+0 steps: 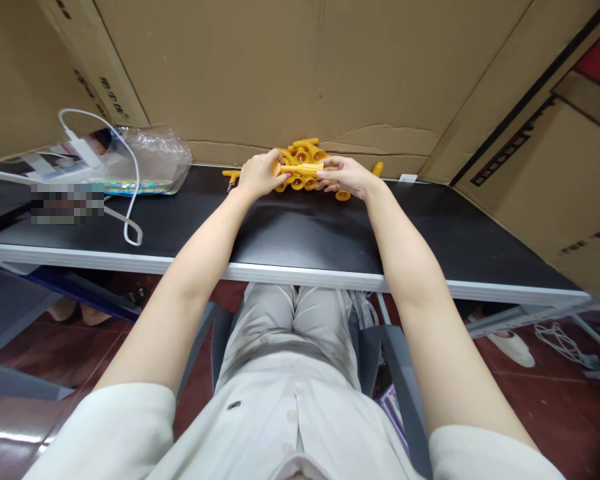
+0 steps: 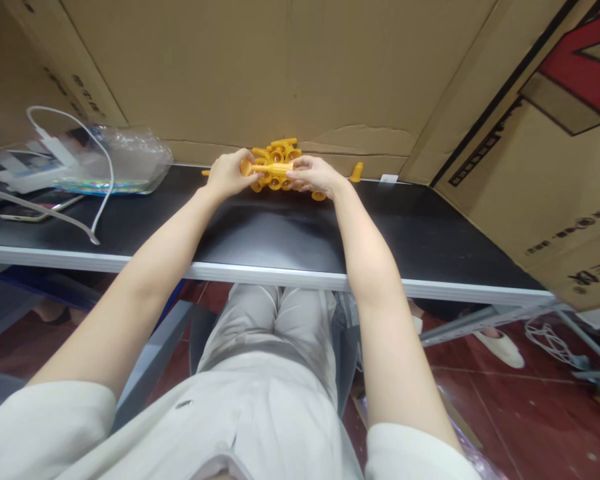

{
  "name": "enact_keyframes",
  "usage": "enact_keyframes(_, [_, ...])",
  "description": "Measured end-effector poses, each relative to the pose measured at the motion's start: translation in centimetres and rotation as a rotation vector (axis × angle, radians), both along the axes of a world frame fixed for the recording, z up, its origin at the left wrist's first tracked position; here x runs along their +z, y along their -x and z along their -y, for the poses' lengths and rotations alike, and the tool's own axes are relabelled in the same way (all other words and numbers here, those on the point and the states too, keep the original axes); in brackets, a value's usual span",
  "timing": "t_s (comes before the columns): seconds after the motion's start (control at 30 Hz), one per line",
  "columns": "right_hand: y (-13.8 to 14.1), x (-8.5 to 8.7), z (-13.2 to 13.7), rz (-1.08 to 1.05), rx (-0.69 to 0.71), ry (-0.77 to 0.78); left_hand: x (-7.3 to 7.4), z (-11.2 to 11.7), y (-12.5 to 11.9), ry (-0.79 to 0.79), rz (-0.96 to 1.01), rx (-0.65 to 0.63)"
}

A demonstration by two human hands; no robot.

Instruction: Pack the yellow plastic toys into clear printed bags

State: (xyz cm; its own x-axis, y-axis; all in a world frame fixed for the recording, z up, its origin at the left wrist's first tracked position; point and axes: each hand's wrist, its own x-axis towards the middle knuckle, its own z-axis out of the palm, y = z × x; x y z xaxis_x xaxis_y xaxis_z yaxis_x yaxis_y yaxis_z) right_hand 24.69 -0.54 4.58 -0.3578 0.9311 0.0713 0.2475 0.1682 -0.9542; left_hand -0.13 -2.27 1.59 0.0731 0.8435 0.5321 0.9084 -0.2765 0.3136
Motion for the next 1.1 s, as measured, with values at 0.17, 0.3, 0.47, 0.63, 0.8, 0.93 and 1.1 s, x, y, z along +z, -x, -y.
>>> enact_keyframes(0.17, [0.1,0.0,-0.2,-0.001,0.012,0.017,0.2,0.3,-0.2,0.018,-0.007,0.012])
enact_keyframes(0.3, [0.2,0.0,-0.1,0.005,0.005,0.024,0.4,0.5,-0.4,0.025,-0.016,0.028])
enact_keyframes(0.47, [0.4,0.0,-0.1,-0.001,-0.031,0.042,0.3,0.5,-0.3,0.011,-0.015,0.012])
enact_keyframes(0.63, [0.7,0.0,-0.2,-0.058,-0.04,0.084,0.6,0.8,-0.5,0.042,-0.015,0.021])
enact_keyframes(0.8, [1.2,-0.1,-0.3,-0.247,-0.063,0.052,0.2,0.6,-0.3,0.007,0.014,-0.073])
enact_keyframes(0.93, [0.5,-0.3,-1.8,-0.367,-0.177,-0.104,-0.2,-0.1,0.6,-0.046,0.098,-0.08])
enact_keyframes(1.1, [-1.9,-0.9,-6.3,-0.308,-0.357,-0.364,-0.5,-0.4,2.1,0.01,0.128,0.158])
